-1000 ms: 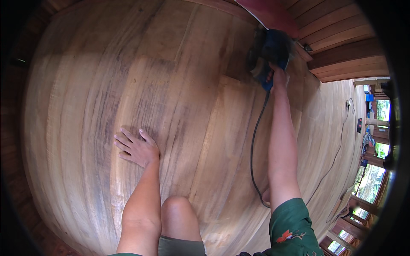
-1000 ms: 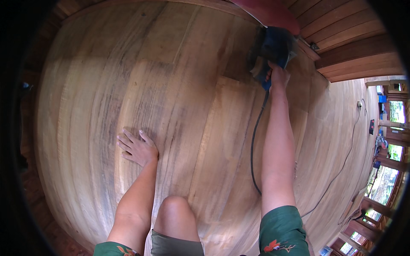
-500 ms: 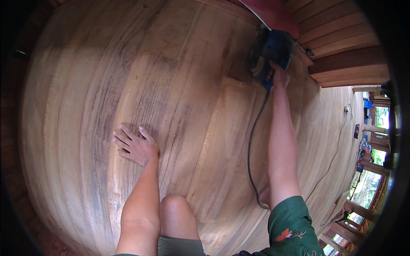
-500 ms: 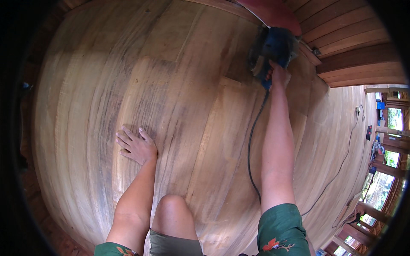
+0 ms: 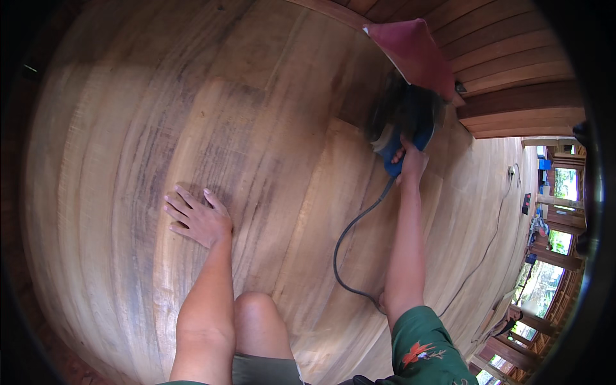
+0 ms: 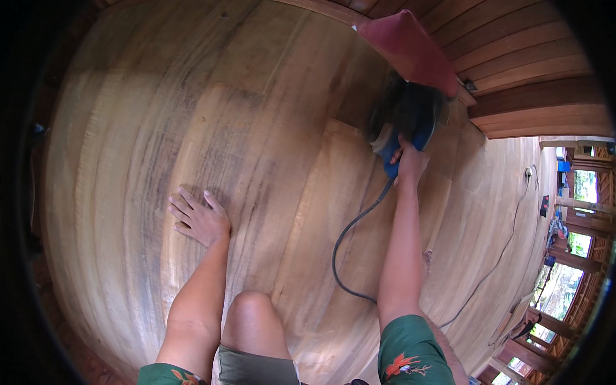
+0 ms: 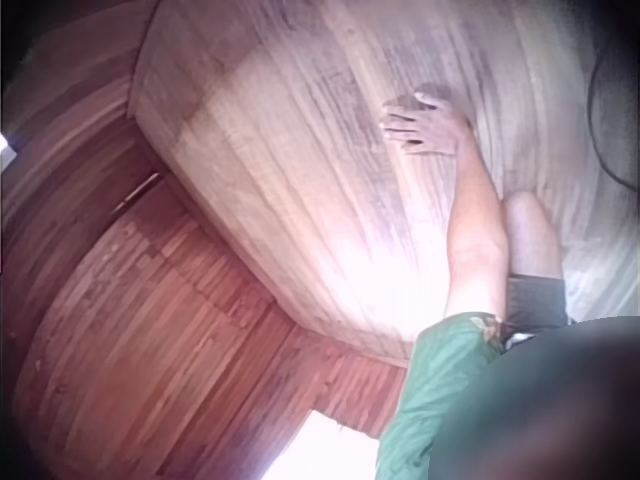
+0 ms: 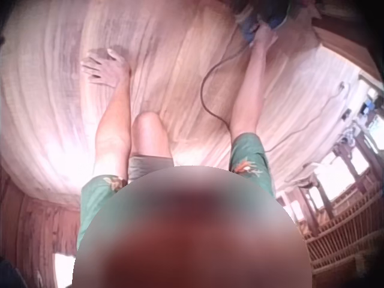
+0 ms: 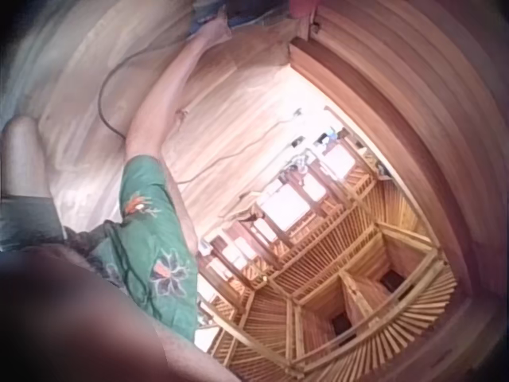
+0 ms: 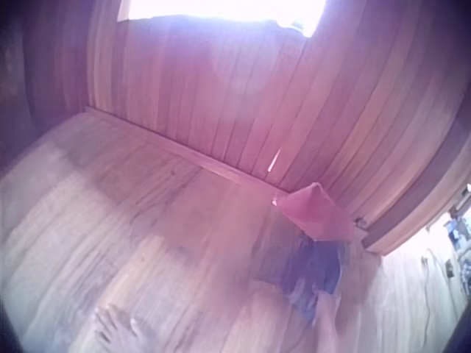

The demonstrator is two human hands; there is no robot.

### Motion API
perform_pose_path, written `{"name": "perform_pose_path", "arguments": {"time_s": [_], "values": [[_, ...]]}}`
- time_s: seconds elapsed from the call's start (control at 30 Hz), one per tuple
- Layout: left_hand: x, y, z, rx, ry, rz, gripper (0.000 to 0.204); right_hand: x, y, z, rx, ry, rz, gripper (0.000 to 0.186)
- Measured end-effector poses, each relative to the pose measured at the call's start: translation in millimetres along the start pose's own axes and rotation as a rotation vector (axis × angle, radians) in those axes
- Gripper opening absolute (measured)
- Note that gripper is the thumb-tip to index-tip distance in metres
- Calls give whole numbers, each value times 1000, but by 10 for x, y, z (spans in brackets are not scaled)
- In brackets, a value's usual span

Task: The person sands a wooden floor using a handheld electric sander. They move the sander across the floor in various directions while kneeling and sitting, occasionally adjusting their position to reach different areas.

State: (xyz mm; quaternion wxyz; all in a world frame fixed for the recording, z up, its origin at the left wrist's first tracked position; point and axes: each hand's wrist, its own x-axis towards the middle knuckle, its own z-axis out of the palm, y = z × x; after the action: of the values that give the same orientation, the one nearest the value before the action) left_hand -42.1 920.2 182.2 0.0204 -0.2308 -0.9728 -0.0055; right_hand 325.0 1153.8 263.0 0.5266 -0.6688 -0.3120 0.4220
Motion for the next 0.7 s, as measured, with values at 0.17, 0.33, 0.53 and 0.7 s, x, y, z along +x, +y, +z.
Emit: {"name": "perform_pose_path", "arguments": {"time_s": [0.17,0.33,0.53,0.7], "values": [[15,17,5,43,33,-1,73,-334,75,-133,0,-33,-25,26],[23,38,-9,1,-15,1,74,-372,160,-100,215,-173,2,18],[35,53,3,-6,3,8,74,-322,228,111,274,-196,25,15],[53,66,34,4,-6,7,74,-409,195,347,240,-185,5,14]]}}
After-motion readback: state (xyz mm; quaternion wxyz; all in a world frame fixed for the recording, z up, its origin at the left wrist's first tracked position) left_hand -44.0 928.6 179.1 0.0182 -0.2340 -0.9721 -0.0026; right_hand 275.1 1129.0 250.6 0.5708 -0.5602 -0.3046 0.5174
